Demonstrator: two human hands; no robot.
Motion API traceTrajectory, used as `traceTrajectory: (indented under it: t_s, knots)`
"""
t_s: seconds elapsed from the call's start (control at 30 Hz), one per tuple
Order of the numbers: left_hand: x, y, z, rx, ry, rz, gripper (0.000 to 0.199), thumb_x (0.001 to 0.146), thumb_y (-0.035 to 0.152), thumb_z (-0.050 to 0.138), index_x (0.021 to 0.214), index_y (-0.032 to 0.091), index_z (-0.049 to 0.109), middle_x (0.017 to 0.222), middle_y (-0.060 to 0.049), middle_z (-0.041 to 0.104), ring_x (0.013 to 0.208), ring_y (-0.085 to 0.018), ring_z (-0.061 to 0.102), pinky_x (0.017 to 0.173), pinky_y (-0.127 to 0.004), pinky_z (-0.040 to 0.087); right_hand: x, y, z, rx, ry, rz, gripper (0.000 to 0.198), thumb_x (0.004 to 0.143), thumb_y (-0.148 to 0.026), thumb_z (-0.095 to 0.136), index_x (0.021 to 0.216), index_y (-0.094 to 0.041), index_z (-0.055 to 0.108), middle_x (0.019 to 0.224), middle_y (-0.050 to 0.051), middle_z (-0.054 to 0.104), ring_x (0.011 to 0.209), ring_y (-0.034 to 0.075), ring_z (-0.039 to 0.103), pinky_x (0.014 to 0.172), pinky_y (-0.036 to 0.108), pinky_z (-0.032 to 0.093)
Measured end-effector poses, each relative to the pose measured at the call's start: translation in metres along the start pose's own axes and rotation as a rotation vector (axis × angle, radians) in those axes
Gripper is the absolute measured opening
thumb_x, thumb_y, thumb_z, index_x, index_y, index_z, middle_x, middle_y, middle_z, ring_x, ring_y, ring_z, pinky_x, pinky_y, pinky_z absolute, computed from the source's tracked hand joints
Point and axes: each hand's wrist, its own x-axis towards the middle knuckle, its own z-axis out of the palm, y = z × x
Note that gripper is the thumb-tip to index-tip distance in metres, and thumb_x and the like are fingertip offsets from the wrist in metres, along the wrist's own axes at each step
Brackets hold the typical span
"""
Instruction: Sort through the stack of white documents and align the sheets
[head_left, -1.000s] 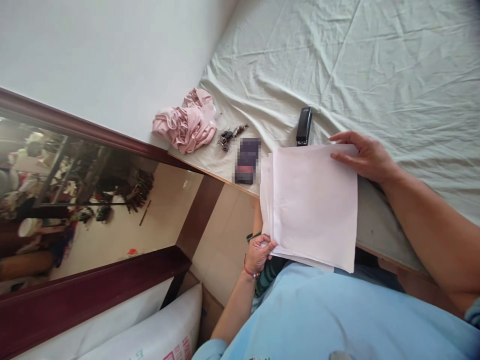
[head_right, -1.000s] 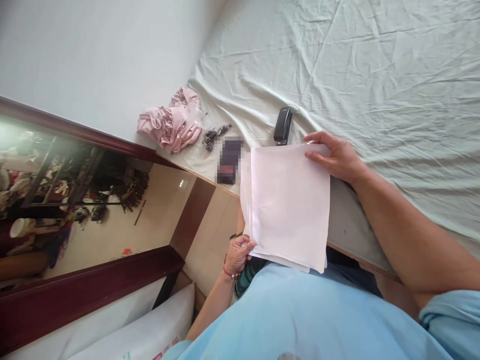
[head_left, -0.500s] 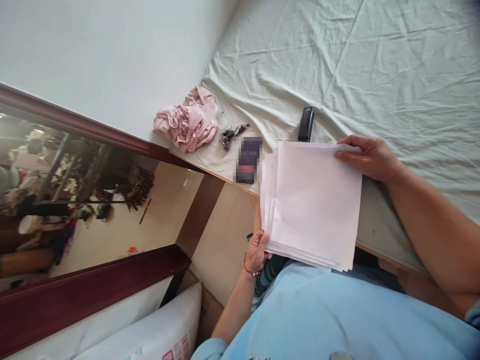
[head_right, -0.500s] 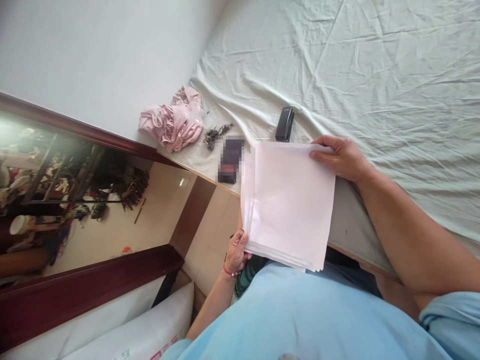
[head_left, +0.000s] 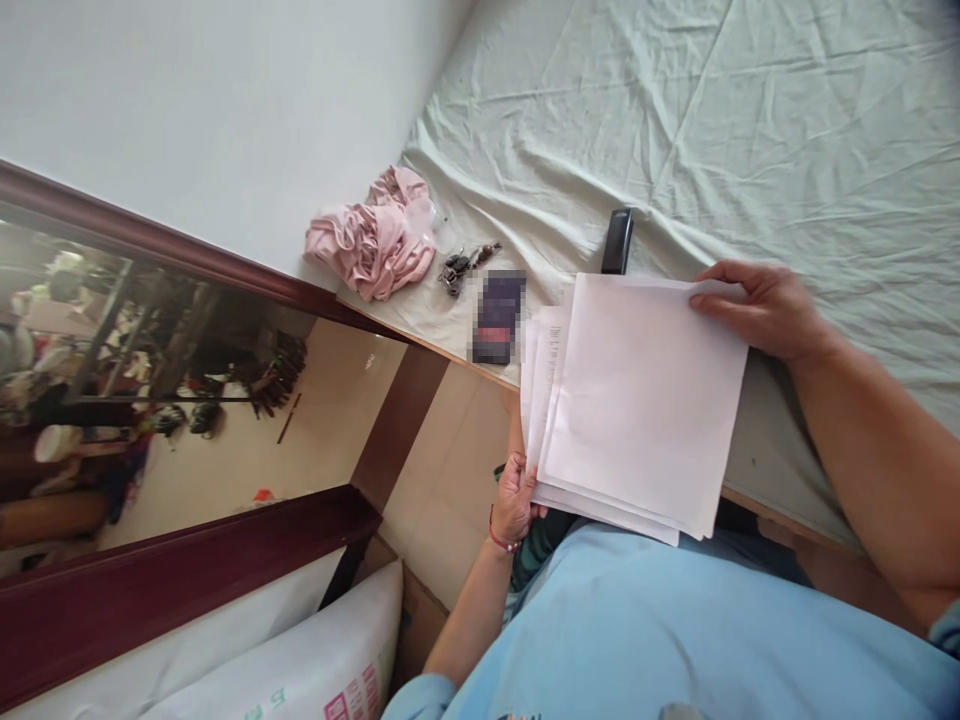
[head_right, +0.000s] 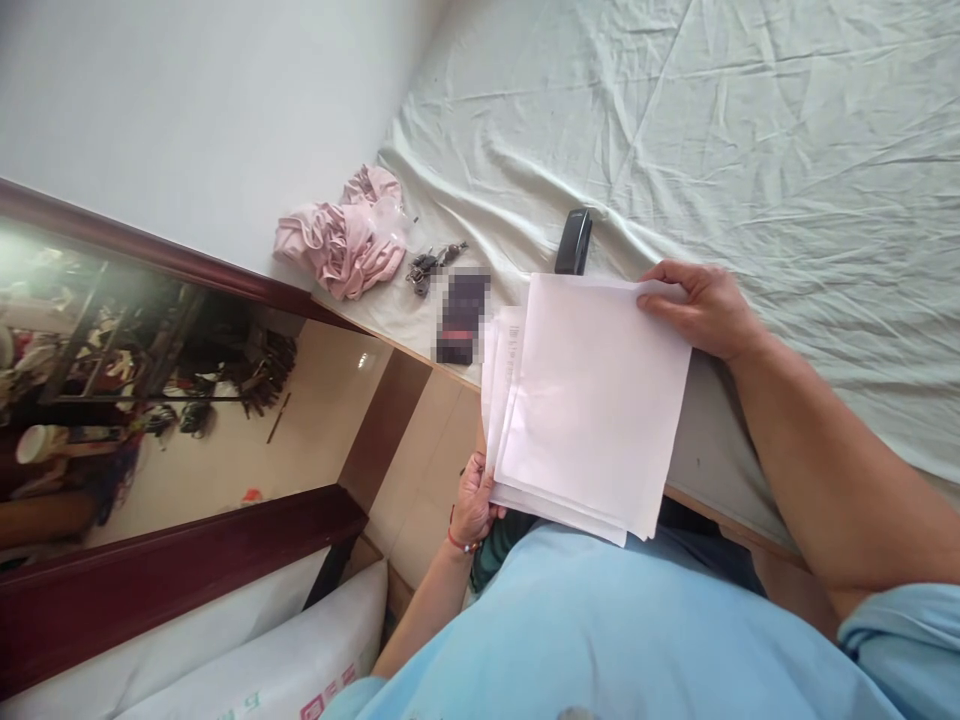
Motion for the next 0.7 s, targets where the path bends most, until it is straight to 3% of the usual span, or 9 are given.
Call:
traceTrajectory:
  t_s: [0.17,0.33,0.5,0.6,0.7]
  knots:
    - [0.001,-0.004,0.000,0.029,-0.016,0.017,0.060,0.085,0.067,0.080,0.093,0.027,0.037,0.057,0.015,0.052,0.030,-0.005,0.043,0.028,-0.015,0.029,0.001,0.001,0.002,-0.111,-0.029,-0.030,0.033,0.076,-0.050,0.069,0.094,-0.022,0.076,0.067,-0.002,0.056,0.062,0.014,0.047,0.061,0.030,0.039]
    - [-0.002,-0.004,0.000,0.049,0.007,0.051,0.061,0.087,0.064,0.080,0.119,0.027,0.044,0.061,0.013,0.056,0.033,-0.007,0.047,0.031,-0.018,0.031,0.003,0.004,0.003,-0.138,0.008,-0.024,0.031,0.078,-0.048,0.068,0.093,-0.022,0.075,0.069,-0.002,0.058,0.066,0.015,0.050,0.066,0.031,0.039]
    - [-0.004,-0.003,0.002,0.042,0.006,0.065,0.070,0.088,0.065,0.079,0.137,0.027,0.046,0.063,0.011,0.060,0.034,-0.008,0.048,0.033,-0.019,0.032,0.003,0.001,0.004,-0.045,0.042,-0.170,0.027,0.076,-0.045,0.073,0.088,-0.021,0.074,0.085,0.001,0.065,0.078,0.017,0.056,0.074,0.032,0.042]
    - [-0.003,-0.004,0.002,0.021,0.025,0.043,0.066,0.086,0.063,0.080,0.134,0.025,0.054,0.060,0.010,0.059,0.034,-0.008,0.048,0.032,-0.019,0.033,0.000,-0.003,0.003,0.058,0.027,-0.052,0.029,0.075,-0.046,0.076,0.091,-0.022,0.075,0.075,-0.001,0.060,0.067,0.013,0.049,0.063,0.030,0.039]
    - [-0.001,-0.006,0.001,0.005,0.033,0.014,0.055,0.080,0.061,0.085,0.112,0.020,0.066,0.053,0.010,0.056,0.031,-0.008,0.046,0.030,-0.018,0.029,-0.003,-0.006,0.002,0.103,0.015,0.010,0.031,0.074,-0.046,0.078,0.091,-0.021,0.075,0.067,-0.003,0.054,0.059,0.011,0.042,0.055,0.029,0.035]
